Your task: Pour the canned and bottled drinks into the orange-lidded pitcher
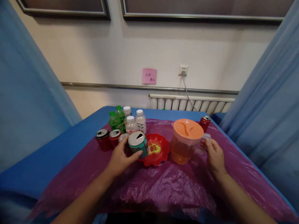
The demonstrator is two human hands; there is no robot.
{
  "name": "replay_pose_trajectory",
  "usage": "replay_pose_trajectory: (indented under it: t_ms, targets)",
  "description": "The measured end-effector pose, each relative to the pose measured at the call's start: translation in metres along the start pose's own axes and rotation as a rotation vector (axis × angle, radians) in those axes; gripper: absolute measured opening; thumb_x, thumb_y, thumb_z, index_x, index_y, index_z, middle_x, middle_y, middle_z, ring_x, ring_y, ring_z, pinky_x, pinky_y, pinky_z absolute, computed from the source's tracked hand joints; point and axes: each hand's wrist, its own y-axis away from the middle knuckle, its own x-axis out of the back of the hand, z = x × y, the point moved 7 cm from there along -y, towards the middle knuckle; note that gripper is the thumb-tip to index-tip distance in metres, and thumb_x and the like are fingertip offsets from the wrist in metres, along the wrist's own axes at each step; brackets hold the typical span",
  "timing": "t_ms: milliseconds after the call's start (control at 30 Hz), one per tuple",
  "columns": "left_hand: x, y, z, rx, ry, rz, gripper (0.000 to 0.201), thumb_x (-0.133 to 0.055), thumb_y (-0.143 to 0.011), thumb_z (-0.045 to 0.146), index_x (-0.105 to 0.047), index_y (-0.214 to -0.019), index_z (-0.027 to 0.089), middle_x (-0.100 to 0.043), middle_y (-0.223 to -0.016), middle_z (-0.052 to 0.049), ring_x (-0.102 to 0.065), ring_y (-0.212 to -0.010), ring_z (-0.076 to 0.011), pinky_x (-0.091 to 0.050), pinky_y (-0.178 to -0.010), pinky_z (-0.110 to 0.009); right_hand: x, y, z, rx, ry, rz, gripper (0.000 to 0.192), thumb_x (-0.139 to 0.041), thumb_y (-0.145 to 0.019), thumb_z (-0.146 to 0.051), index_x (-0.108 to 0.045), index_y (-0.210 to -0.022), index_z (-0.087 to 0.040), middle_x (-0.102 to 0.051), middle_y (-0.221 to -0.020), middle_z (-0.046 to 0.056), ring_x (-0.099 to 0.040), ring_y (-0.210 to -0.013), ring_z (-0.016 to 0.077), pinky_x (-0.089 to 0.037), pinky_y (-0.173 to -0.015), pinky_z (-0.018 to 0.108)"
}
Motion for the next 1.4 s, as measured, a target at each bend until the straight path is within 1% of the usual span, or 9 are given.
replay_pose_trajectory:
  t_ms: [100, 167, 333, 433, 633, 800, 1067, 1233, 1400]
  targets:
    - [-0.023, -0.028, 0.006, -0.029, 0.035, -0.048, 0.062, -0.079, -0.071, 0.037, -0.057, -0.126, 0.018, -0.068, -0.131, -0.013, -0.063, -0.124, -0.0321, -0.048, -0.109, -0.047, -0.003, -0.009, 0.008, -0.035, -0.028, -0.035, 0.051, -0.075, -0.079, -0.068, -0.065, -0.068, -0.020, -0.059, -0.066, 0.000, -0.050, -0.062, 0.0155, -0.042, -0.060, 0.028]
    - [-0.033, -0.040, 0.003, -0.031, 0.021, -0.057, 0.061, -0.080, -0.070, 0.035, -0.057, -0.124, 0.018, -0.068, -0.129, -0.013, -0.064, -0.123, -0.0326, -0.048, -0.109, -0.048, -0.007, -0.012, 0.010, -0.056, -0.053, -0.073, 0.051, -0.076, -0.078, -0.067, -0.063, -0.065, -0.020, -0.056, -0.064, 0.000, -0.048, -0.061, 0.0151, -0.041, -0.059, 0.028]
    - [-0.047, -0.048, -0.021, 0.004, 0.011, -0.066, 0.065, -0.081, -0.069, 0.034, -0.055, -0.126, 0.018, -0.069, -0.128, -0.014, -0.065, -0.122, -0.0339, -0.049, -0.107, -0.051, -0.016, -0.011, 0.004, -0.091, -0.117, -0.137, 0.048, -0.074, -0.080, -0.066, -0.066, -0.070, -0.020, -0.056, -0.068, 0.001, -0.049, -0.064, 0.0164, -0.043, -0.060, 0.029]
    - [-0.049, -0.043, -0.033, 0.009, 0.052, -0.073, 0.060, -0.079, -0.072, 0.034, -0.055, -0.125, 0.018, -0.071, -0.124, -0.013, -0.068, -0.116, -0.0317, -0.054, -0.102, -0.048, -0.018, -0.008, 0.000, -0.102, -0.130, -0.133, 0.045, -0.073, -0.082, -0.064, -0.067, -0.073, -0.021, -0.056, -0.069, 0.000, -0.048, -0.065, 0.0163, -0.044, -0.060, 0.029]
    - [-0.047, -0.031, -0.031, -0.078, 0.024, -0.093, 0.062, -0.078, -0.073, 0.033, -0.055, -0.130, 0.020, -0.072, -0.126, -0.011, -0.071, -0.114, -0.0301, -0.059, -0.095, -0.042, -0.013, -0.008, -0.001, -0.112, -0.127, -0.088, 0.040, -0.078, -0.081, -0.059, -0.069, -0.073, -0.021, -0.055, -0.068, -0.001, -0.045, -0.062, 0.0147, -0.042, -0.058, 0.027]
    - [-0.052, -0.028, -0.027, -0.149, -0.027, -0.142, 0.061, -0.078, -0.074, 0.030, -0.057, -0.130, 0.020, -0.070, -0.128, -0.011, -0.068, -0.117, -0.0305, -0.055, -0.103, -0.045, -0.011, -0.010, -0.004, -0.123, -0.132, -0.096, 0.040, -0.080, -0.079, -0.058, -0.069, -0.074, -0.020, -0.057, -0.069, 0.000, -0.047, -0.062, 0.0142, -0.042, -0.058, 0.027]
    - [-0.051, -0.031, -0.027, -0.159, -0.024, -0.144, 0.060, -0.076, -0.076, 0.028, -0.058, -0.132, 0.021, -0.070, -0.127, -0.010, -0.068, -0.116, -0.0291, -0.055, -0.103, -0.044, -0.026, -0.010, -0.017, -0.158, -0.240, -0.122, 0.053, -0.077, -0.080, -0.060, -0.046, -0.059, -0.022, -0.033, -0.055, -0.007, -0.031, -0.050, 0.0099, -0.032, -0.047, 0.024]
    - [-0.053, -0.031, -0.029, -0.181, -0.040, -0.168, 0.059, -0.077, -0.075, 0.027, -0.059, -0.131, 0.021, -0.070, -0.127, -0.010, -0.068, -0.116, -0.0294, -0.055, -0.102, -0.044, -0.034, -0.014, -0.022, -0.150, -0.268, -0.111, 0.055, -0.078, -0.079, -0.059, -0.043, -0.058, -0.022, -0.031, -0.052, -0.009, -0.026, -0.046, 0.0082, -0.028, -0.044, 0.023]
    - [-0.052, -0.032, -0.033, -0.173, -0.049, -0.156, 0.061, -0.078, -0.074, 0.028, -0.059, -0.131, 0.021, -0.070, -0.126, -0.010, -0.068, -0.115, -0.0300, -0.055, -0.102, -0.045, -0.037, -0.020, -0.027, -0.138, -0.256, -0.098, 0.054, -0.080, -0.078, -0.057, -0.044, -0.058, -0.022, -0.032, -0.050, -0.009, -0.027, -0.044, 0.0073, -0.028, -0.042, 0.023]
